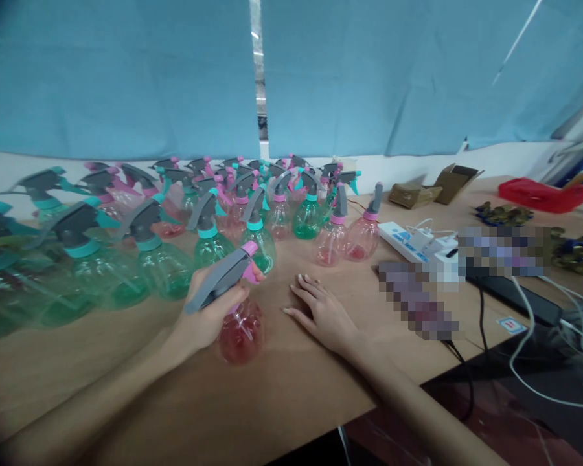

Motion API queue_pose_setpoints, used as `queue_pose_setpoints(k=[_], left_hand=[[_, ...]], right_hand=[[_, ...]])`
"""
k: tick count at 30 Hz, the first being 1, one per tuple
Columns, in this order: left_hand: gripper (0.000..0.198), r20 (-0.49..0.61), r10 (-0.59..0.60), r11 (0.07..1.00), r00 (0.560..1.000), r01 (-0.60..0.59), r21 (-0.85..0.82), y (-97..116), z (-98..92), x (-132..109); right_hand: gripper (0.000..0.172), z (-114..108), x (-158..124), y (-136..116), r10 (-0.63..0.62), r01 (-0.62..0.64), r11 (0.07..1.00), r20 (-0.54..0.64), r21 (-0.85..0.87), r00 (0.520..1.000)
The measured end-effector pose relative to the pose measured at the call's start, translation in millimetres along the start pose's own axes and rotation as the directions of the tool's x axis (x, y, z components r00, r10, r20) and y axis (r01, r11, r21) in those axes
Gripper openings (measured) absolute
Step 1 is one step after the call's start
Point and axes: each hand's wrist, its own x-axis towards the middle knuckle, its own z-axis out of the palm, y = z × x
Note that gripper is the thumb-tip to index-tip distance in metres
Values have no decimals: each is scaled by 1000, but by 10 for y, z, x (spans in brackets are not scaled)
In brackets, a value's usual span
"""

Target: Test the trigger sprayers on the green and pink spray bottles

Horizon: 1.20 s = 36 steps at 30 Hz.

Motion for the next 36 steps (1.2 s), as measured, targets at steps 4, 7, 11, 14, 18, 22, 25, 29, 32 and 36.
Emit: queue_pose_setpoints(k=[4,7,11,14,18,22,25,29,32,36], left_hand=[[13,4,-4,1000,1000,4,16,-27,-4,-4],[11,11,2,1000,1000,-2,4,-34,-12,0],[8,43,13,1000,999,-12,-15,-35,-21,10],[11,47,15,1000,999,-15,12,-30,-23,9],[17,0,10,999,1000,-10,49,-10,-11,-2],[22,-25,-2,996,1000,5,95,6,4,-14],[22,-19,-12,996,1000,13,93,1,12,-20],[14,-35,7,999,999,-6,45,-30,15,-17],[16,-15,18,998,1000,-18,53,-52,11,-6],[14,-11,33,997,999,-32,66,-72,5,4]], right_hand=[[54,-12,0,-11,0,0,1000,-2,5,1000],[54,-14,-1,-10,2,-1,1000,-3,8,1000],[54,-5,-3,-3,0,0,1000,-9,17,1000],[53,0,-2,-2,-2,2,1000,-14,24,1000],[53,3,-4,-1,-2,3,999,-21,45,1000],[54,1,-3,-1,1,0,999,-22,49,1000],[53,-7,2,-5,-3,4,999,-24,53,1000],[53,-20,7,-11,-5,5,999,-6,46,1000],[53,-25,5,-12,-1,2,999,-17,54,1000],[52,-25,1,-13,1,0,998,-22,59,1000]])
